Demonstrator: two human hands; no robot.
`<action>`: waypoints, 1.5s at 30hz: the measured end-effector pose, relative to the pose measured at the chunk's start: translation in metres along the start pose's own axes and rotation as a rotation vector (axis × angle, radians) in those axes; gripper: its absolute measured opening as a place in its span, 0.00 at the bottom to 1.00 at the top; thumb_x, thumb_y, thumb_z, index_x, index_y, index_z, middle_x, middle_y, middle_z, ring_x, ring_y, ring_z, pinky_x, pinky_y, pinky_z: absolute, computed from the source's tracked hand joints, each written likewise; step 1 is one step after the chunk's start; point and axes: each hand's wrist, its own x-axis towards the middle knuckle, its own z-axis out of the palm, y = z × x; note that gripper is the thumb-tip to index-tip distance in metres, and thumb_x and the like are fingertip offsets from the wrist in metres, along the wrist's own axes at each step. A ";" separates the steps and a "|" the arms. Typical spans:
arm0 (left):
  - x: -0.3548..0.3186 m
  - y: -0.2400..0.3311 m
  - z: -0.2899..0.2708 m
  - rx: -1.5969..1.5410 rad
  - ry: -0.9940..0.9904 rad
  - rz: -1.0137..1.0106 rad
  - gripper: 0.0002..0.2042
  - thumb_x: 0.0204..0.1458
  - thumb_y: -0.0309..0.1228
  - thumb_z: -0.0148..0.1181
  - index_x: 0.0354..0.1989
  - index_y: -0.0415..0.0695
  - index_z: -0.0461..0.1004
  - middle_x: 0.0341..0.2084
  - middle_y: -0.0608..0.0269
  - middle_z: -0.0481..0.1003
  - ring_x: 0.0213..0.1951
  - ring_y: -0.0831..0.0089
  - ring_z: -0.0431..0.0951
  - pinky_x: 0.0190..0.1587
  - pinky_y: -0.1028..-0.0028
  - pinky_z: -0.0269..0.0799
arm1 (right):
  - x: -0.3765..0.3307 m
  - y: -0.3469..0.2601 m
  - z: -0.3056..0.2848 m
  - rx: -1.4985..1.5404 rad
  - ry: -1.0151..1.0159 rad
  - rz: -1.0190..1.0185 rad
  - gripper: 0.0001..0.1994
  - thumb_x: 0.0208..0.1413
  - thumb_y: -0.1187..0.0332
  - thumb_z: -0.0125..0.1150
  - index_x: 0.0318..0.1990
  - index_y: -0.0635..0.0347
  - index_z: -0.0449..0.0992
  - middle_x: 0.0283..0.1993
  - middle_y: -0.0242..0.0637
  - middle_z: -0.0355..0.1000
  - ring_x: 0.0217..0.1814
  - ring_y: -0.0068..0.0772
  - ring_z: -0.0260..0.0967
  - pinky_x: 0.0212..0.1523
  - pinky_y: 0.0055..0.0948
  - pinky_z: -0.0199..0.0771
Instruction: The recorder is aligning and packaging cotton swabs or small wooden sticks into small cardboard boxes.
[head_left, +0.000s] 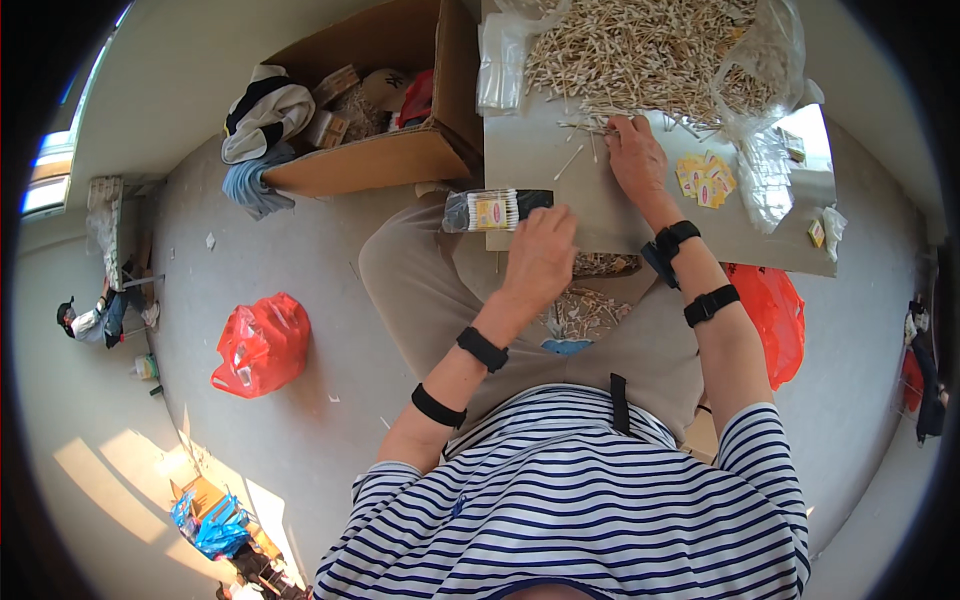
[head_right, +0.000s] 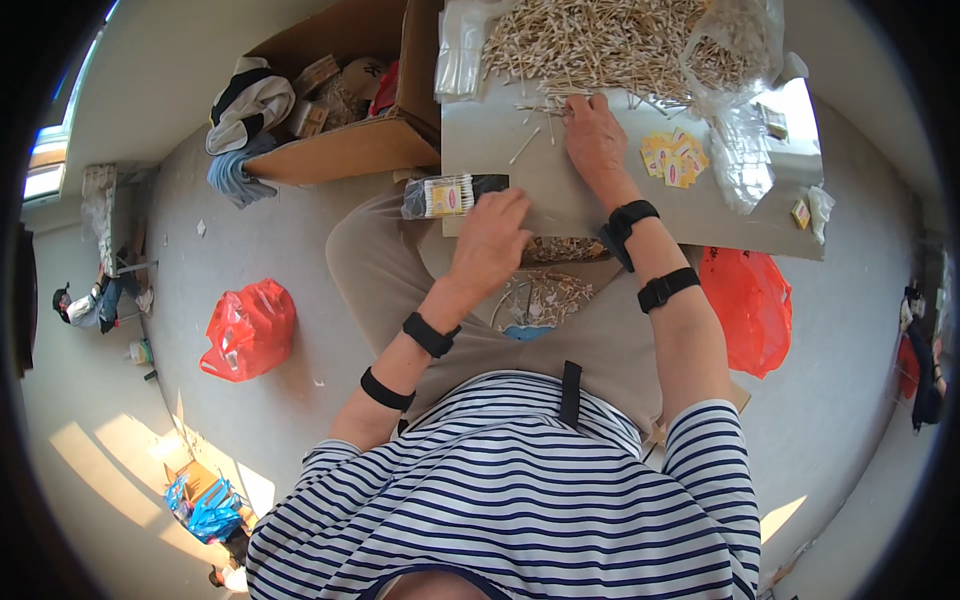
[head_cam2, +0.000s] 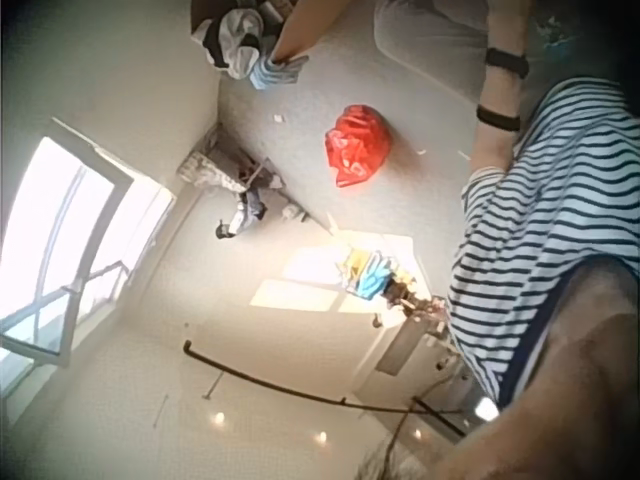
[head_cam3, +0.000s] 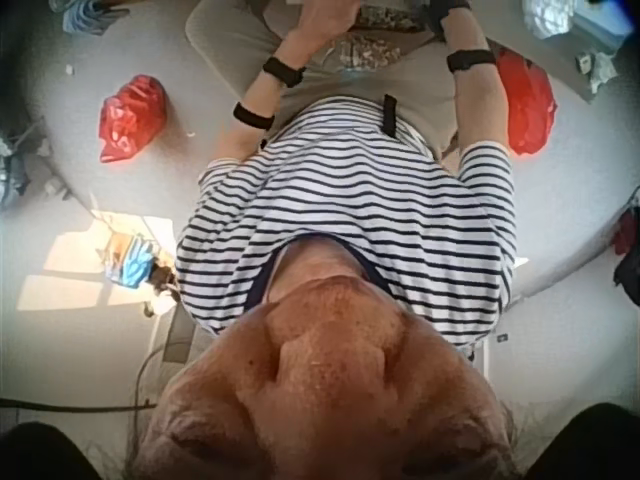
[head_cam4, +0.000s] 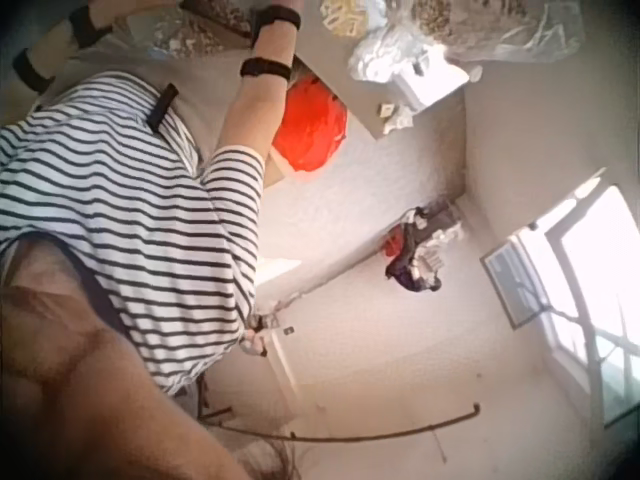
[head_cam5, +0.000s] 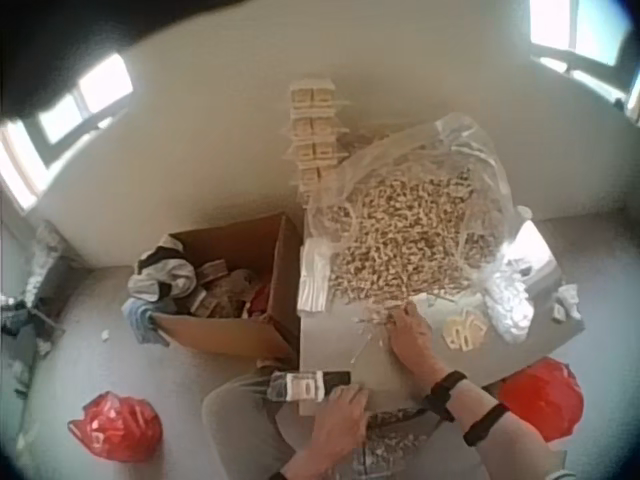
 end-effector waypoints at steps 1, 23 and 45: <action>-0.007 0.007 0.002 0.007 -0.006 -0.013 0.17 0.50 0.24 0.65 0.50 0.36 0.77 0.52 0.49 0.78 0.54 0.48 0.75 0.59 0.56 0.70 | -0.002 -0.001 -0.007 -0.014 -0.014 -0.002 0.12 0.60 0.65 0.66 0.51 0.47 0.76 0.49 0.42 0.71 0.54 0.51 0.76 0.50 0.46 0.78; -0.010 -0.143 -0.030 -0.258 0.538 -0.713 0.16 0.62 0.39 0.64 0.44 0.35 0.80 0.38 0.51 0.82 0.39 0.55 0.81 0.48 0.63 0.75 | -0.051 -0.041 -0.002 -0.234 -0.025 -0.490 0.51 0.54 0.38 0.64 0.75 0.65 0.55 0.82 0.47 0.46 0.86 0.51 0.35 0.79 0.66 0.32; 0.008 -0.150 -0.008 -0.180 0.393 -0.752 0.23 0.64 0.48 0.57 0.34 0.36 0.80 0.31 0.39 0.78 0.37 0.38 0.78 0.43 0.53 0.73 | -0.125 -0.097 0.043 -0.252 -0.224 -0.401 0.65 0.27 0.49 0.86 0.74 0.65 0.53 0.81 0.52 0.44 0.86 0.52 0.35 0.79 0.66 0.36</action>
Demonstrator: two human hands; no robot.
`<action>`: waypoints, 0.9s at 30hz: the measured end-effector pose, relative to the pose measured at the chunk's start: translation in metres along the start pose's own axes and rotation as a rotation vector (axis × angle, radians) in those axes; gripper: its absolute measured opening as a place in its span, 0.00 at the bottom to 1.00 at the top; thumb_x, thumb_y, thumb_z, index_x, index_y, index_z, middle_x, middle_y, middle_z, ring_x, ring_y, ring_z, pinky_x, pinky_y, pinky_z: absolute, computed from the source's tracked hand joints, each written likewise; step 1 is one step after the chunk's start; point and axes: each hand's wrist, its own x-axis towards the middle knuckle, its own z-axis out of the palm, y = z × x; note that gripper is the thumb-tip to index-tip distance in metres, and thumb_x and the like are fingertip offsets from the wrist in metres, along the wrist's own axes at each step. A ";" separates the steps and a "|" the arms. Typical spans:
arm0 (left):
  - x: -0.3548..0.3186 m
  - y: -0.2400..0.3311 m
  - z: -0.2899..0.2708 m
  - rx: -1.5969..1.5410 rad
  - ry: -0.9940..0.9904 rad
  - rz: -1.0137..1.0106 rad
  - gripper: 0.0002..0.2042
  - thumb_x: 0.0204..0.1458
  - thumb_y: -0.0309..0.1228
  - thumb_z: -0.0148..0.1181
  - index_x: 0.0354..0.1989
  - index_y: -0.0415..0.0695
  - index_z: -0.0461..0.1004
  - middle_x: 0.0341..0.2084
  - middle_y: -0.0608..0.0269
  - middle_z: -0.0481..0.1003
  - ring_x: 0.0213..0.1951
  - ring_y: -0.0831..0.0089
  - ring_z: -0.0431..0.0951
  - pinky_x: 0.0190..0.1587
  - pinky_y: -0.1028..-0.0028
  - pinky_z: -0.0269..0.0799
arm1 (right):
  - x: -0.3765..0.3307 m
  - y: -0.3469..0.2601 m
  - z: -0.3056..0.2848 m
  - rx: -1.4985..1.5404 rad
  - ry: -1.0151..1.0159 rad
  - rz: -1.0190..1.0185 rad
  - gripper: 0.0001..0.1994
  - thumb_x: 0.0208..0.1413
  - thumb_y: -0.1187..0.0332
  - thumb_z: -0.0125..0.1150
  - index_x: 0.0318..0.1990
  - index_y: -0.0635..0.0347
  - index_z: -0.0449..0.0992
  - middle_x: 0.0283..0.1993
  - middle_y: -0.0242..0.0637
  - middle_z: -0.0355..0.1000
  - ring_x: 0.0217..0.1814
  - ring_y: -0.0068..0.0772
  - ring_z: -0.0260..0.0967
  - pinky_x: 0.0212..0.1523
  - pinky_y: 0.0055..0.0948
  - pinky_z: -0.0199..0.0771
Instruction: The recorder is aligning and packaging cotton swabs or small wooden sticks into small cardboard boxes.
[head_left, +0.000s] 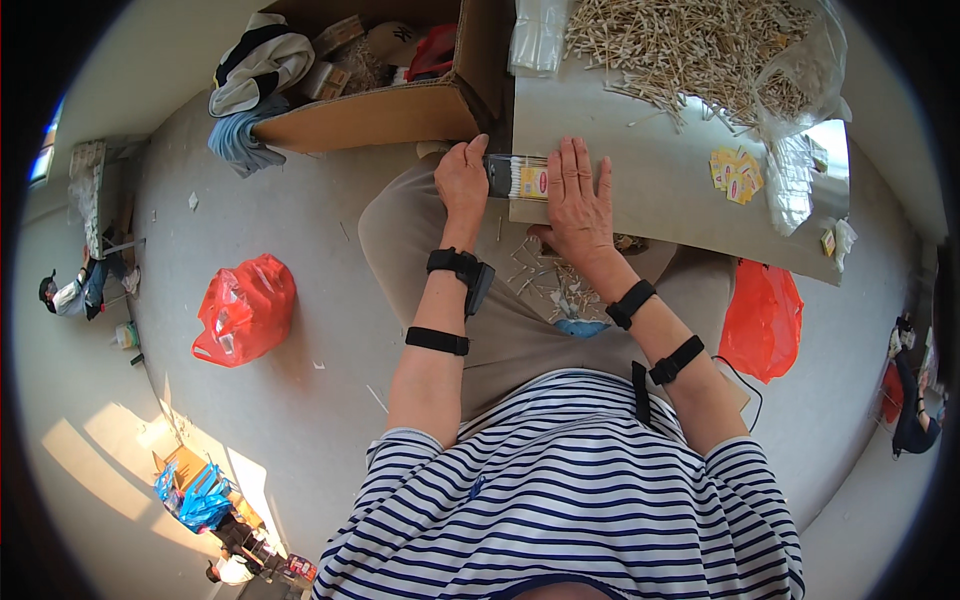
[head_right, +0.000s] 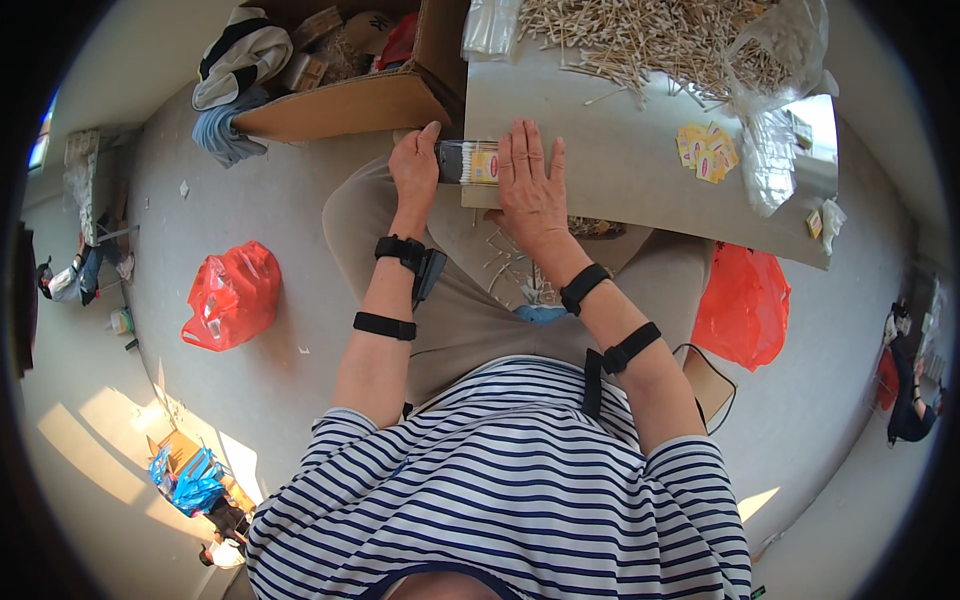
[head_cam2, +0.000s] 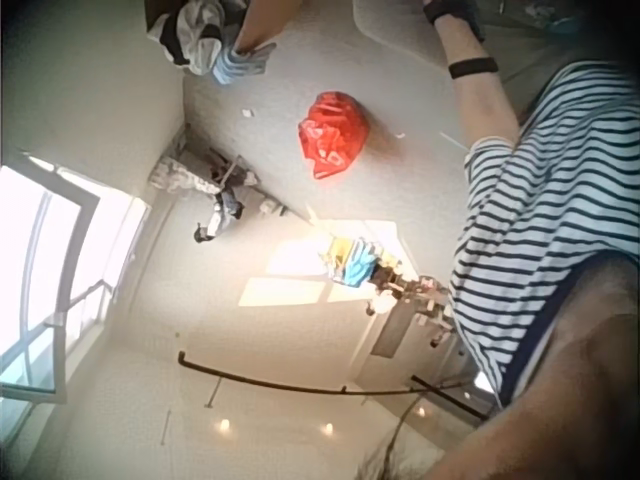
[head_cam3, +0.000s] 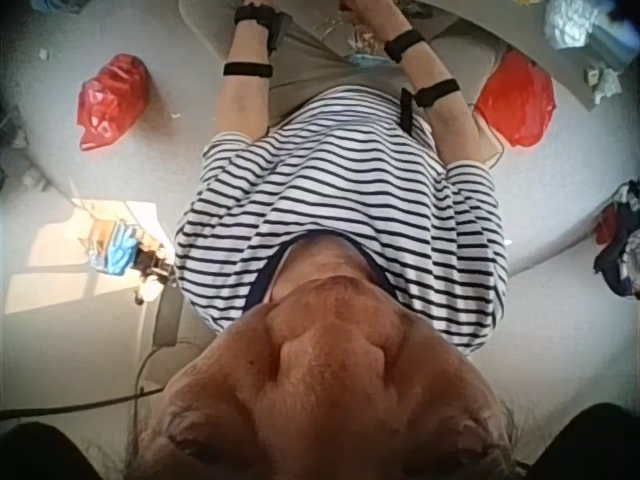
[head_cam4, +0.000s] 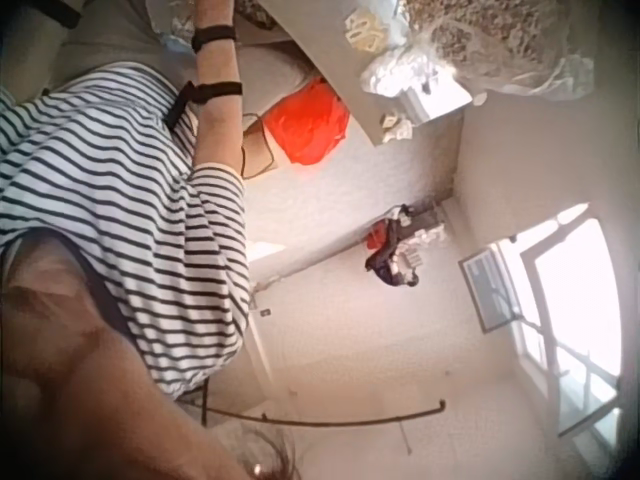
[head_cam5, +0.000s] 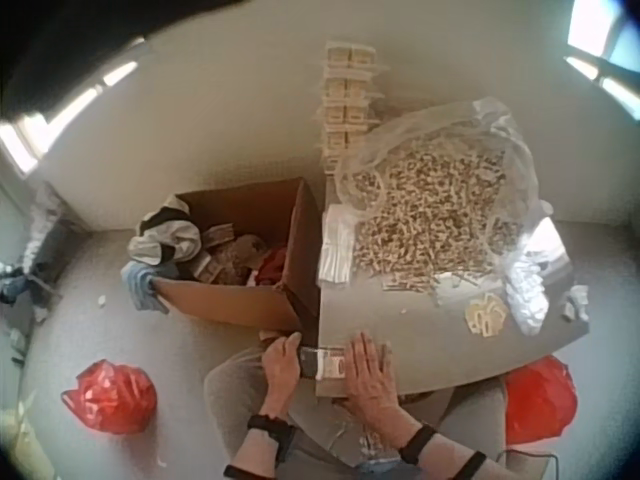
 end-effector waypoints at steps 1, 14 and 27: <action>0.001 0.000 0.000 -0.007 0.005 0.001 0.23 0.64 0.48 0.57 0.34 0.36 0.80 0.31 0.39 0.78 0.38 0.39 0.78 0.43 0.53 0.73 | -0.002 0.005 -0.002 -0.005 0.001 0.001 0.65 0.27 0.49 0.86 0.74 0.65 0.53 0.81 0.52 0.44 0.86 0.52 0.35 0.79 0.66 0.36; 0.003 -0.006 -0.004 0.040 0.058 0.083 0.24 0.65 0.50 0.56 0.34 0.36 0.80 0.31 0.38 0.78 0.38 0.37 0.76 0.44 0.52 0.72 | -0.034 0.076 -0.033 -0.097 -0.060 0.124 0.69 0.28 0.45 0.85 0.76 0.66 0.48 0.83 0.51 0.41 0.87 0.51 0.32 0.80 0.66 0.30; -0.071 0.052 -0.023 0.266 -0.093 0.741 0.09 0.47 0.25 0.68 0.38 0.43 0.80 0.36 0.57 0.74 0.42 0.54 0.77 0.44 0.59 0.73 | -0.038 0.100 -0.052 -0.071 -0.178 0.196 0.79 0.20 0.42 0.85 0.80 0.61 0.38 0.85 0.47 0.37 0.87 0.49 0.30 0.80 0.66 0.31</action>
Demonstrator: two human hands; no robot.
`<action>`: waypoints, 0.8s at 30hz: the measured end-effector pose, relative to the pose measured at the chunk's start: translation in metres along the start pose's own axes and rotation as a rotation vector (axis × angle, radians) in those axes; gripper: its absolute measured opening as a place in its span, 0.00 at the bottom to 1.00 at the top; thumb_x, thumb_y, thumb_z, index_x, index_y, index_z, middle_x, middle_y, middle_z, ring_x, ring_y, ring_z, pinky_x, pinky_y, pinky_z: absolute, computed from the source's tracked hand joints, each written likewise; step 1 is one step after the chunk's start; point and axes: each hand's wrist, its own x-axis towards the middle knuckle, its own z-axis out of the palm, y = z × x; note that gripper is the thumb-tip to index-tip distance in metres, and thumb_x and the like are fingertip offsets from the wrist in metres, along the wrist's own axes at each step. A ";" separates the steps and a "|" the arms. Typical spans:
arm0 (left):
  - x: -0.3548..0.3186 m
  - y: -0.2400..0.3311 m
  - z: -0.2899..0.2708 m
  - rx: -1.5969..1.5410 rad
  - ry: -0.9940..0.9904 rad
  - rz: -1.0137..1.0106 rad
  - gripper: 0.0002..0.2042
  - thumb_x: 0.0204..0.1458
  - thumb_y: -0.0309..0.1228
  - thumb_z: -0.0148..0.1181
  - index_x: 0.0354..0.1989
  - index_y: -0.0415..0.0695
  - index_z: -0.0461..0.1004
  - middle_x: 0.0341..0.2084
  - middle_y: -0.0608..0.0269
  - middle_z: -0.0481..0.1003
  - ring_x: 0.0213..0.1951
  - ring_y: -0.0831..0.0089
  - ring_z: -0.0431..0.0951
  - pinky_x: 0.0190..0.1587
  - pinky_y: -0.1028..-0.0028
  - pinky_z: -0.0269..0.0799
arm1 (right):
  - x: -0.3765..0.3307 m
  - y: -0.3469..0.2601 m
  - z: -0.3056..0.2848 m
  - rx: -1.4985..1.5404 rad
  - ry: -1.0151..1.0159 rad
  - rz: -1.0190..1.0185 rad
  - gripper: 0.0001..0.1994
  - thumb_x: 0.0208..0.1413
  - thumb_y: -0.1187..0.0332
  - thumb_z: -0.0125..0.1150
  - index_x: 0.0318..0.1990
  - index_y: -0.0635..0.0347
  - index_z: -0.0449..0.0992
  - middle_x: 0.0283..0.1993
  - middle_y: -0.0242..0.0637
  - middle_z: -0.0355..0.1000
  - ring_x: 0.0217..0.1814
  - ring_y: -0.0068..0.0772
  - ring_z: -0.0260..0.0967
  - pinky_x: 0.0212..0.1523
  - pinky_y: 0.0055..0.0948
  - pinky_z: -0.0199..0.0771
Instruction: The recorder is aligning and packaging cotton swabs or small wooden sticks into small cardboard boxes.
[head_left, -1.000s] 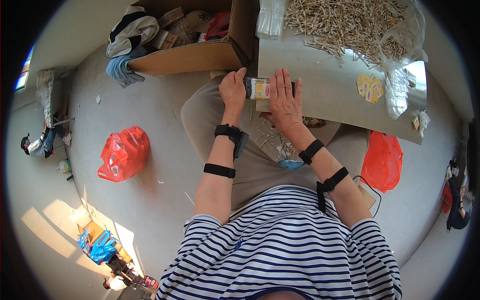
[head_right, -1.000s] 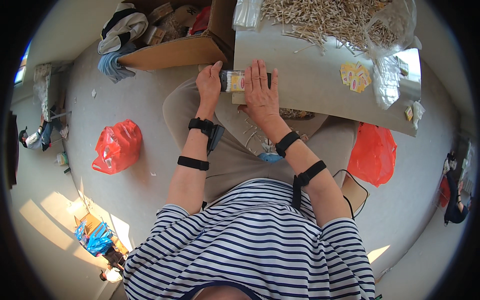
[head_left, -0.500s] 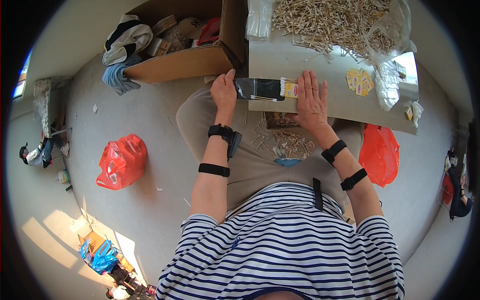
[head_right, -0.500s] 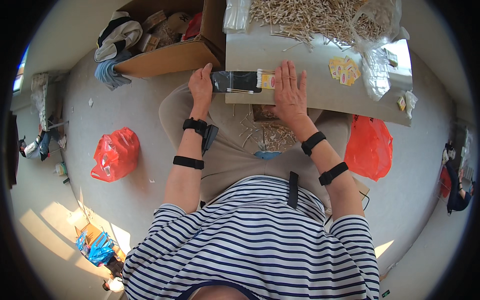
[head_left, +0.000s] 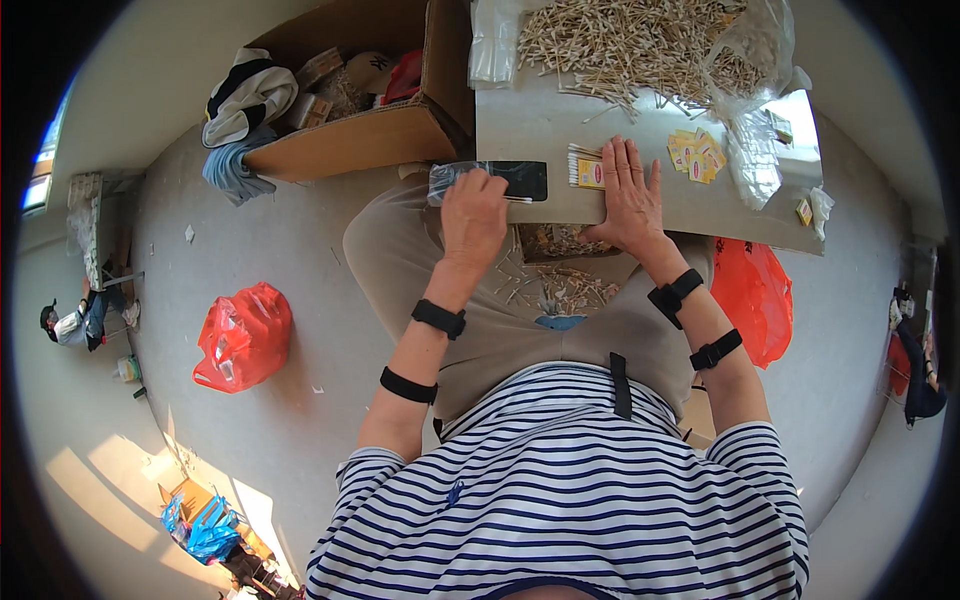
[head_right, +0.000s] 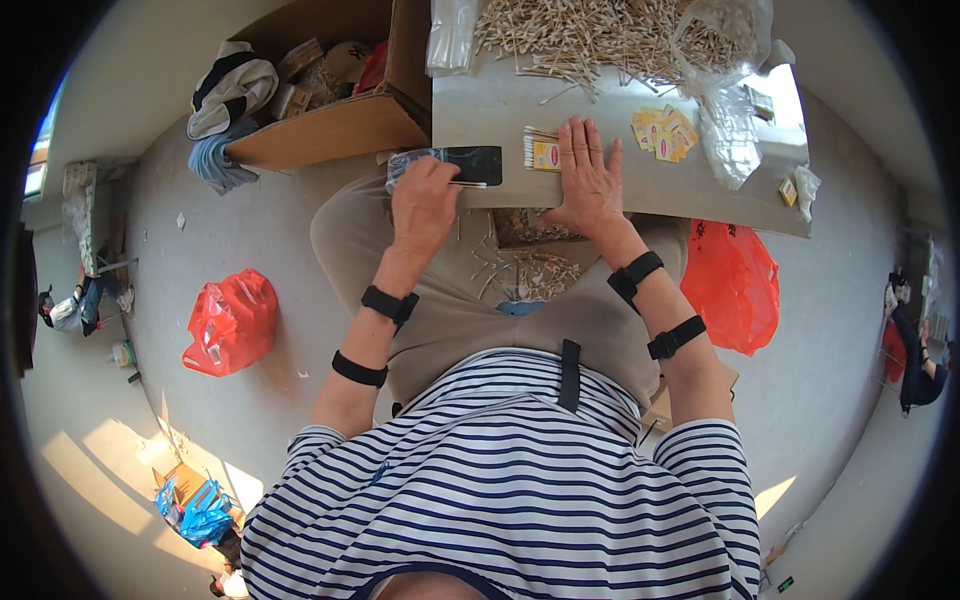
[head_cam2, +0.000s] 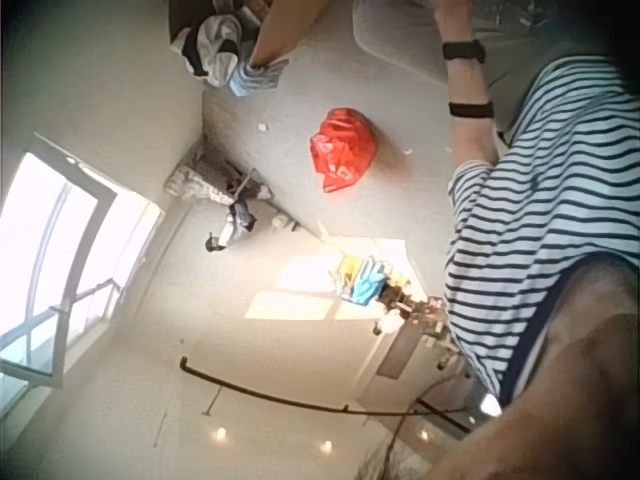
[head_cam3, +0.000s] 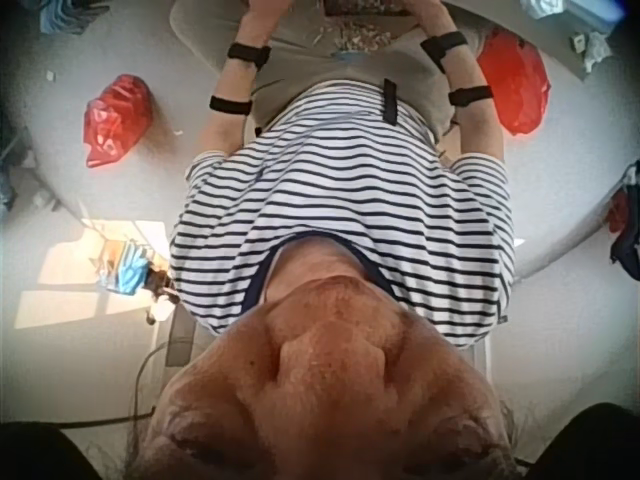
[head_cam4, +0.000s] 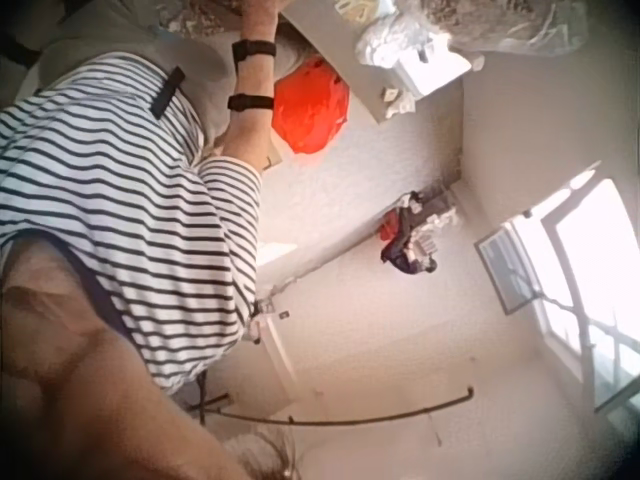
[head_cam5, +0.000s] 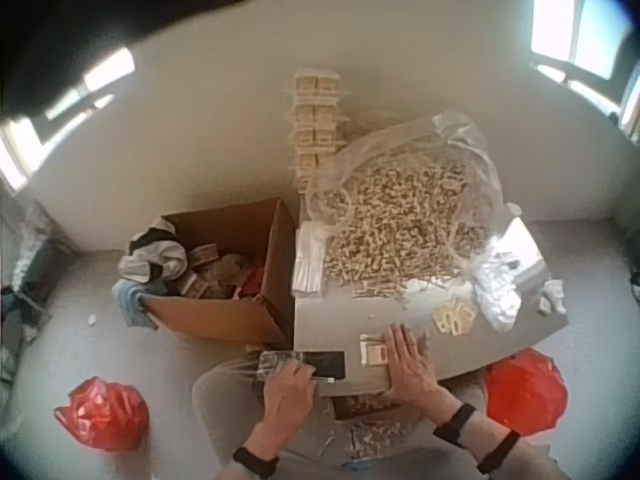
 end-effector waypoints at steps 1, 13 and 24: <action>-0.002 0.007 0.007 0.020 -0.068 0.076 0.08 0.46 0.24 0.67 0.36 0.44 0.79 0.35 0.58 0.73 0.42 0.54 0.76 0.45 0.59 0.73 | 0.000 0.000 -0.001 -0.001 0.004 0.004 0.79 0.20 0.42 0.85 0.80 0.61 0.38 0.85 0.47 0.37 0.87 0.49 0.30 0.80 0.66 0.31; 0.010 0.028 0.036 0.022 -0.107 0.187 0.09 0.40 0.18 0.62 0.29 0.43 0.72 0.32 0.57 0.69 0.40 0.56 0.74 0.43 0.60 0.72 | 0.014 0.010 0.006 0.347 0.398 -0.068 0.19 0.47 0.67 0.74 0.48 0.58 0.80 0.51 0.43 0.69 0.56 0.49 0.68 0.54 0.45 0.71; 0.017 0.075 0.069 -0.041 -0.090 0.216 0.05 0.44 0.20 0.60 0.29 0.43 0.75 0.31 0.60 0.70 0.40 0.58 0.75 0.42 0.61 0.72 | 0.032 0.014 0.013 0.583 0.311 0.107 0.13 0.47 0.71 0.72 0.41 0.56 0.79 0.44 0.43 0.69 0.45 0.51 0.73 0.45 0.45 0.75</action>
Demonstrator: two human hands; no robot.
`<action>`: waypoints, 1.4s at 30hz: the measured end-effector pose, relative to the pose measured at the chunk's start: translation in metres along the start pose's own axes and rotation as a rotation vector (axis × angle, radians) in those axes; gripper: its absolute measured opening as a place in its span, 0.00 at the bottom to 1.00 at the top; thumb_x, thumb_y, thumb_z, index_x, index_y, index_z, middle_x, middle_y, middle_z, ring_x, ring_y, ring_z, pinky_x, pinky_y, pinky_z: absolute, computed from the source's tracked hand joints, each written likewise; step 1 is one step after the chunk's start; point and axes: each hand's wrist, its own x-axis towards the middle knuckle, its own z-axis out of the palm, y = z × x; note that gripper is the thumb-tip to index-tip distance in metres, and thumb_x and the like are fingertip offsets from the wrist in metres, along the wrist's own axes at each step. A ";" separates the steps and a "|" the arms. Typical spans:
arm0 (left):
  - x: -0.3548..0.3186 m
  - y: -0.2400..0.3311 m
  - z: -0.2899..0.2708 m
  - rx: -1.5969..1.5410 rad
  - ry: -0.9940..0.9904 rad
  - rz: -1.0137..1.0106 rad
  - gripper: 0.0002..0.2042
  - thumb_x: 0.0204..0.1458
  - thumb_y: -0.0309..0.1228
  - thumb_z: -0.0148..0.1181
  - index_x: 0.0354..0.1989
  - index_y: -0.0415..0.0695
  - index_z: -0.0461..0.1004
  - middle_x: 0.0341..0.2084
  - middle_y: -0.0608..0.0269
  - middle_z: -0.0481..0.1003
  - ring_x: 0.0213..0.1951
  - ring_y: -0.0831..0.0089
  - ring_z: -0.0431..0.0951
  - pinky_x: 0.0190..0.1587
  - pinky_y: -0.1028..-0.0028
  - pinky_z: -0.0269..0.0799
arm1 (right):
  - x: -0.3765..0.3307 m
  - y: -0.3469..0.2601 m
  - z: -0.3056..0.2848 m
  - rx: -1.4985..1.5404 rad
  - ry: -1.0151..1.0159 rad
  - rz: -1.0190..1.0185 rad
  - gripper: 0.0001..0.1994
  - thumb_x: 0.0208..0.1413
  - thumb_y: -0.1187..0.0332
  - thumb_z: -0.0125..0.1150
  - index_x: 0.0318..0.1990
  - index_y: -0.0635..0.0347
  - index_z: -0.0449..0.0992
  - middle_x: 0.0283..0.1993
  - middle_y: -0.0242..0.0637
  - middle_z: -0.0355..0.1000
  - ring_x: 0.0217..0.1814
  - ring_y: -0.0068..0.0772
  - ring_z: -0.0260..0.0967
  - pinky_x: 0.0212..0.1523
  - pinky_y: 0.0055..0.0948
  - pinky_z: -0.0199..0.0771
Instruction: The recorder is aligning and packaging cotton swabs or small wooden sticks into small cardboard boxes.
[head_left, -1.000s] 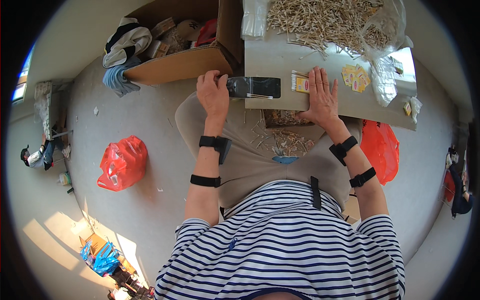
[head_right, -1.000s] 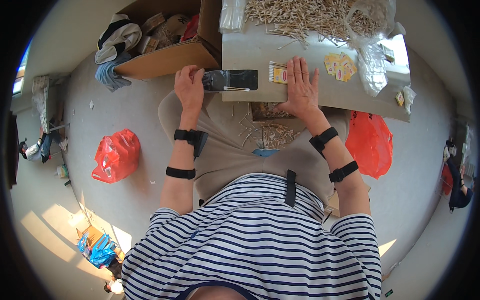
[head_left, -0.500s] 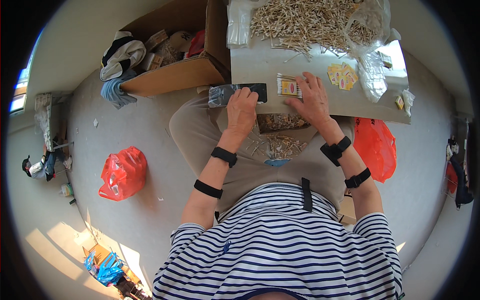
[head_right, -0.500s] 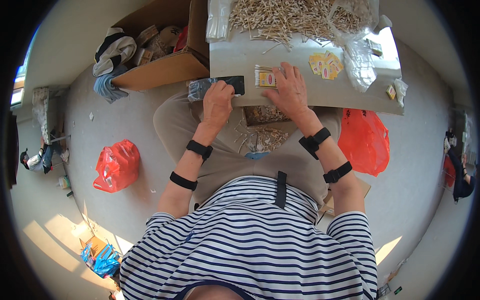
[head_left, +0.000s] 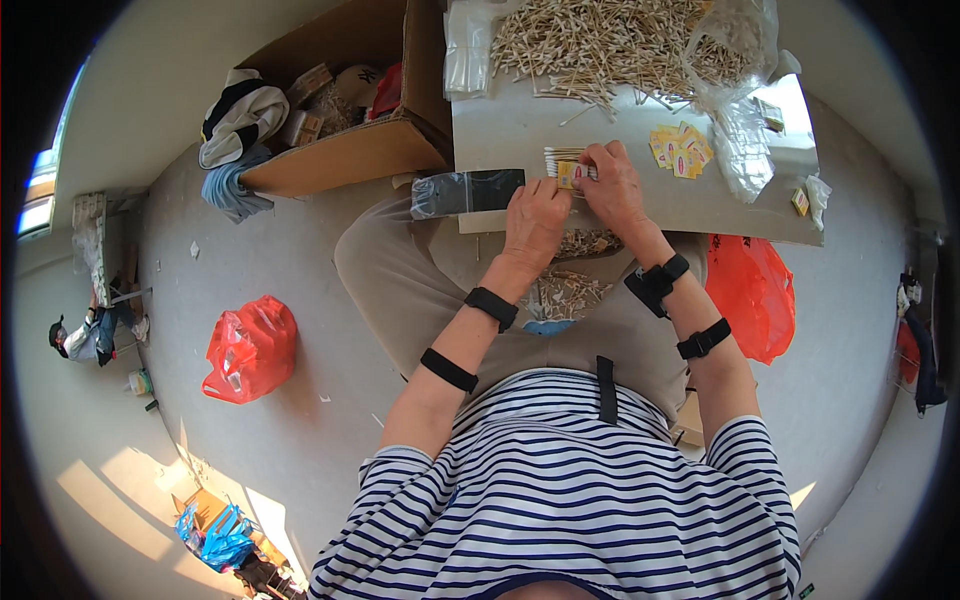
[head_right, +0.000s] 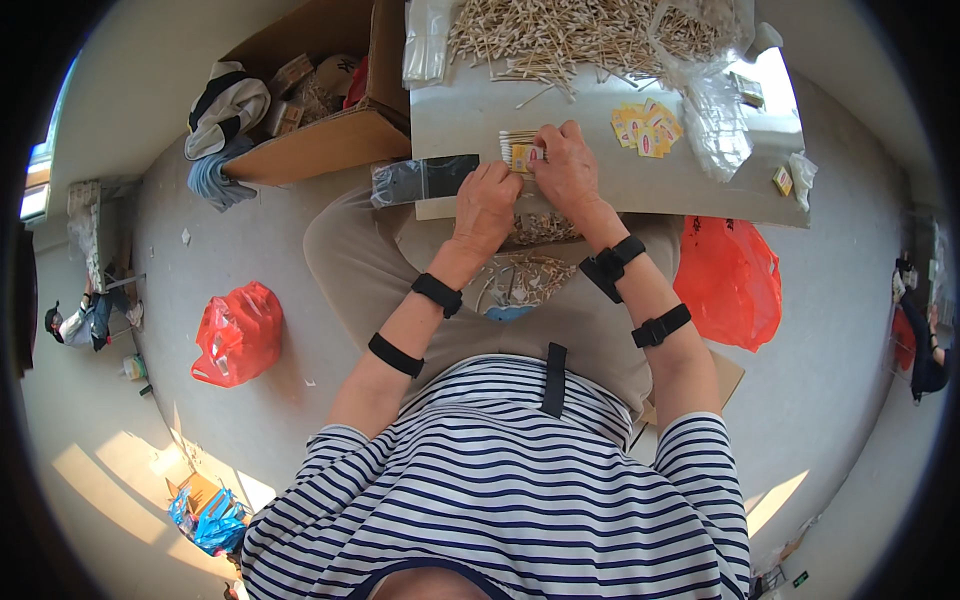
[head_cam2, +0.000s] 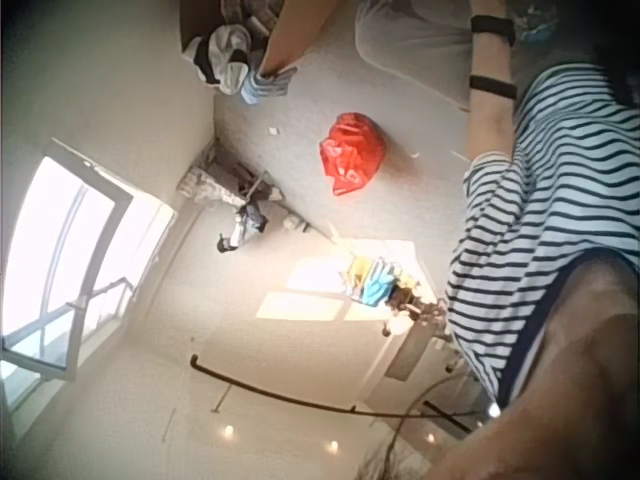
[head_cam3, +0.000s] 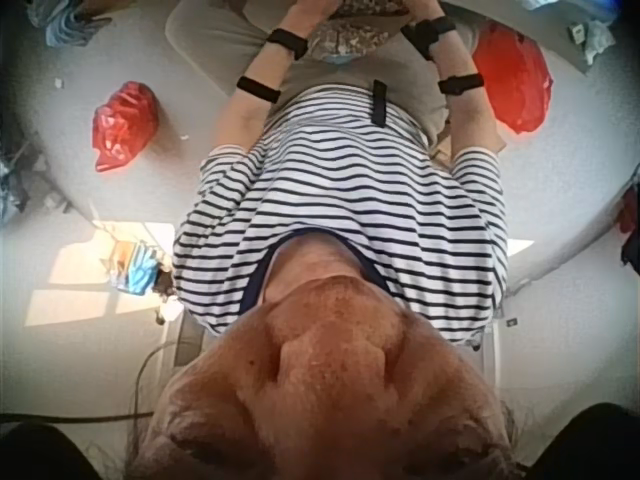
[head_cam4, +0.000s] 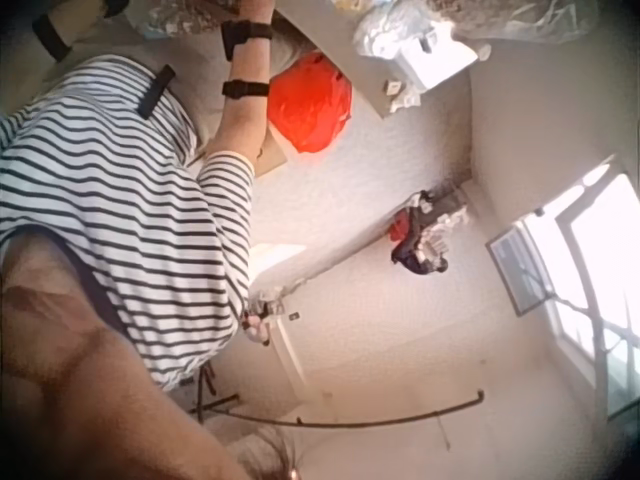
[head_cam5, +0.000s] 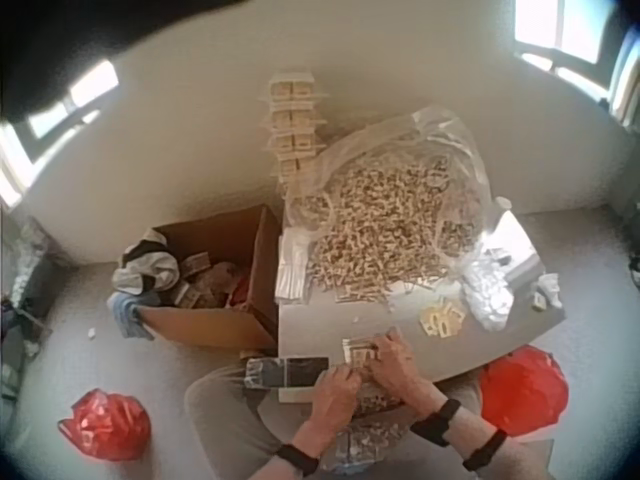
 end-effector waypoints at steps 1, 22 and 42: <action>0.002 0.002 0.002 -0.007 0.017 0.001 0.04 0.44 0.21 0.60 0.29 0.44 0.76 0.31 0.60 0.71 0.40 0.58 0.75 0.42 0.61 0.72 | 0.002 0.003 0.000 -0.001 0.001 0.002 0.13 0.47 0.71 0.72 0.41 0.56 0.79 0.44 0.43 0.69 0.45 0.51 0.73 0.45 0.45 0.75; 0.013 -0.001 -0.004 -0.007 0.030 -0.039 0.06 0.48 0.24 0.64 0.35 0.44 0.79 0.35 0.61 0.75 0.42 0.60 0.76 0.45 0.61 0.71 | -0.016 0.028 -0.046 0.046 0.151 -0.069 0.06 0.53 0.72 0.67 0.39 0.55 0.82 0.37 0.41 0.75 0.39 0.50 0.76 0.41 0.43 0.76; -0.025 0.015 -0.011 0.052 -0.120 -0.017 0.31 0.44 0.30 0.71 0.60 0.35 0.72 0.61 0.54 0.68 0.66 0.57 0.65 0.68 0.53 0.60 | -0.024 0.000 0.002 -0.113 0.043 -0.260 0.06 0.55 0.78 0.59 0.37 0.56 0.80 0.39 0.40 0.73 0.40 0.52 0.76 0.40 0.46 0.76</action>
